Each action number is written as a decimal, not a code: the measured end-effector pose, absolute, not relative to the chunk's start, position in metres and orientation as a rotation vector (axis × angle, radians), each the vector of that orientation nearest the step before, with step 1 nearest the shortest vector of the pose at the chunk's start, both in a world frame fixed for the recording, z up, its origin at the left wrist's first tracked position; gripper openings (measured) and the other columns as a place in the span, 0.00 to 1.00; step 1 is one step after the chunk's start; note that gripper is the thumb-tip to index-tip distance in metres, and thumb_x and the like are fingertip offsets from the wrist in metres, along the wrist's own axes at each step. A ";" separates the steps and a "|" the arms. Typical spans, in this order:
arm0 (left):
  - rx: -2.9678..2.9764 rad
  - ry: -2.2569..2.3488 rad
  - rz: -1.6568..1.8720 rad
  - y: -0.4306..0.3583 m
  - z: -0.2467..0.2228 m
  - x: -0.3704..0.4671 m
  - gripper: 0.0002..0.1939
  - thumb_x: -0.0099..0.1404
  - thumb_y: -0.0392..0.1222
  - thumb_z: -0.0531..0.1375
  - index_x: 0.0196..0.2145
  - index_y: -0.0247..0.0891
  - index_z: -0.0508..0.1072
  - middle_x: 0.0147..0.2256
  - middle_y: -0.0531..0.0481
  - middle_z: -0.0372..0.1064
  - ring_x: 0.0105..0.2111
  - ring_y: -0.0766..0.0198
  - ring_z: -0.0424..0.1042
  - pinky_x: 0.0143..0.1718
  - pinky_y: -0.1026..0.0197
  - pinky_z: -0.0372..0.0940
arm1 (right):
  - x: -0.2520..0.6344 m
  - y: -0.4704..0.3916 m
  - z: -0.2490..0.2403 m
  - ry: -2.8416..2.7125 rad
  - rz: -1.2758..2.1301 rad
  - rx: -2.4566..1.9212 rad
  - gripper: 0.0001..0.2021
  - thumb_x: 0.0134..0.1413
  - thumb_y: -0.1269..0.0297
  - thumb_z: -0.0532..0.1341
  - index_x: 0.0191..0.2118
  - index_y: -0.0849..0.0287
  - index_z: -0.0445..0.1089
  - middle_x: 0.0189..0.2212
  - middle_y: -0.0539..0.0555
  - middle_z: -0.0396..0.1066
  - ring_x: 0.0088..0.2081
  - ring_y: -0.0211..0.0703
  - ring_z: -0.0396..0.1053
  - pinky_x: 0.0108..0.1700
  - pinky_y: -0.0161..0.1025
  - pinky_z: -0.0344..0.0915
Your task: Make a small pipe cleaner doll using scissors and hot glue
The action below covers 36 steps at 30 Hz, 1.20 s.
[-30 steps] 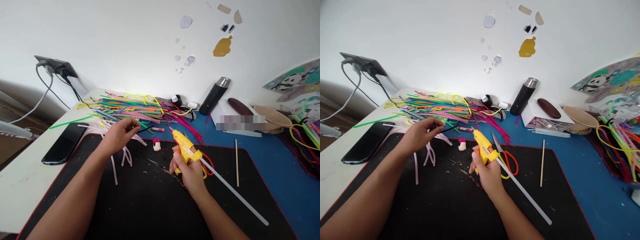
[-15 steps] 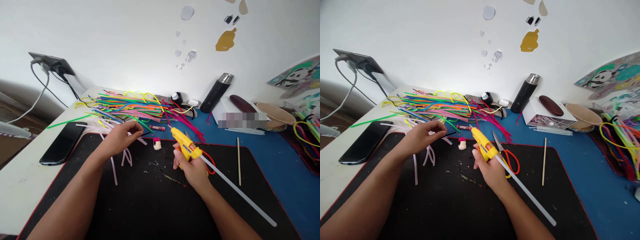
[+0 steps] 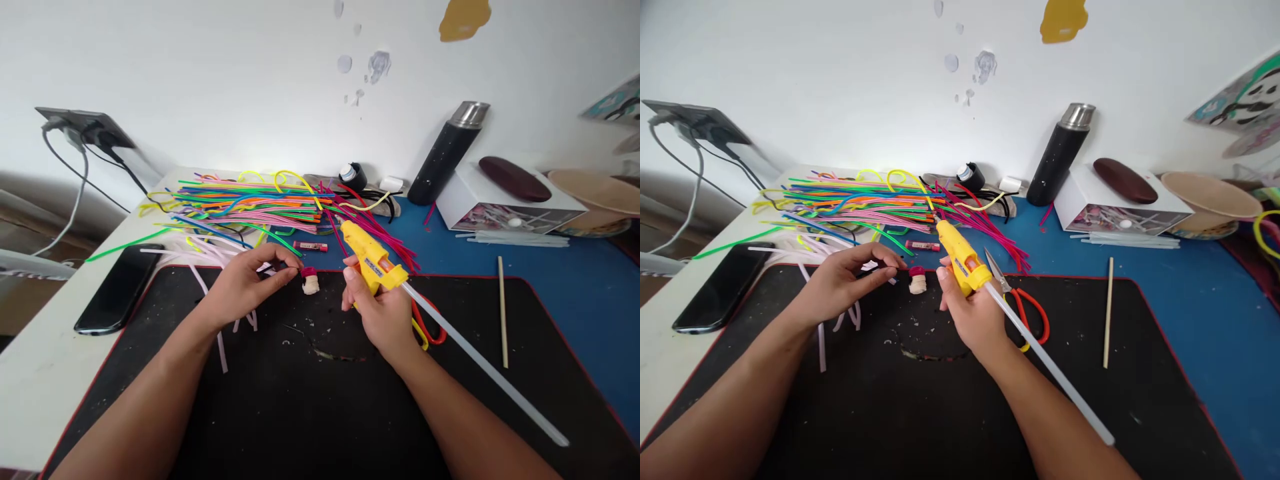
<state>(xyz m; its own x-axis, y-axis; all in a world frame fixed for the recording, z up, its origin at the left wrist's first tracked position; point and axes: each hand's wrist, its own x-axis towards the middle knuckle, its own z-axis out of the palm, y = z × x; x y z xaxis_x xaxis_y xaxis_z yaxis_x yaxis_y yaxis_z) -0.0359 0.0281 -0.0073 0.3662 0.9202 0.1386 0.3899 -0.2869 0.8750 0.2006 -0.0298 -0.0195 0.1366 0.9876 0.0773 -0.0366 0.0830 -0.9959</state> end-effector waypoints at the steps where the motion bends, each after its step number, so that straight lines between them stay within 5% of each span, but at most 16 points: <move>1: 1.844 1.126 0.853 0.026 -0.005 -0.034 0.12 0.68 0.55 0.68 0.37 0.45 0.81 0.39 0.44 0.82 0.40 0.50 0.79 0.46 0.51 0.73 | 0.203 -0.031 -0.022 -1.119 1.072 -1.194 0.15 0.66 0.49 0.70 0.46 0.54 0.74 0.22 0.43 0.68 0.20 0.37 0.68 0.27 0.39 0.69; 22: 2.010 1.071 0.458 0.025 0.002 -0.036 0.10 0.75 0.49 0.62 0.41 0.42 0.79 0.42 0.49 0.82 0.42 0.59 0.80 0.46 0.60 0.71 | 0.207 -0.035 -0.031 -1.247 1.180 -1.380 0.18 0.67 0.47 0.66 0.48 0.57 0.75 0.20 0.42 0.68 0.22 0.39 0.73 0.28 0.38 0.74; 36: 1.937 1.049 0.444 0.023 0.001 -0.038 0.13 0.75 0.52 0.60 0.42 0.42 0.80 0.43 0.50 0.83 0.41 0.59 0.81 0.43 0.61 0.74 | 0.196 -0.022 -0.046 -1.257 1.166 -1.483 0.22 0.65 0.42 0.66 0.48 0.57 0.76 0.43 0.57 0.84 0.30 0.47 0.85 0.36 0.43 0.80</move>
<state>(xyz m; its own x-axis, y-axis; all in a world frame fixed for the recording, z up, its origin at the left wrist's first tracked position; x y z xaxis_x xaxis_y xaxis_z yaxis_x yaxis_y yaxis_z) -0.0377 0.0230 0.0013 0.5823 0.8083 -0.0873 0.5005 -0.2718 0.8220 0.1963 -0.0220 -0.0465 0.0612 0.9901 -0.1265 0.2007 -0.1363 -0.9701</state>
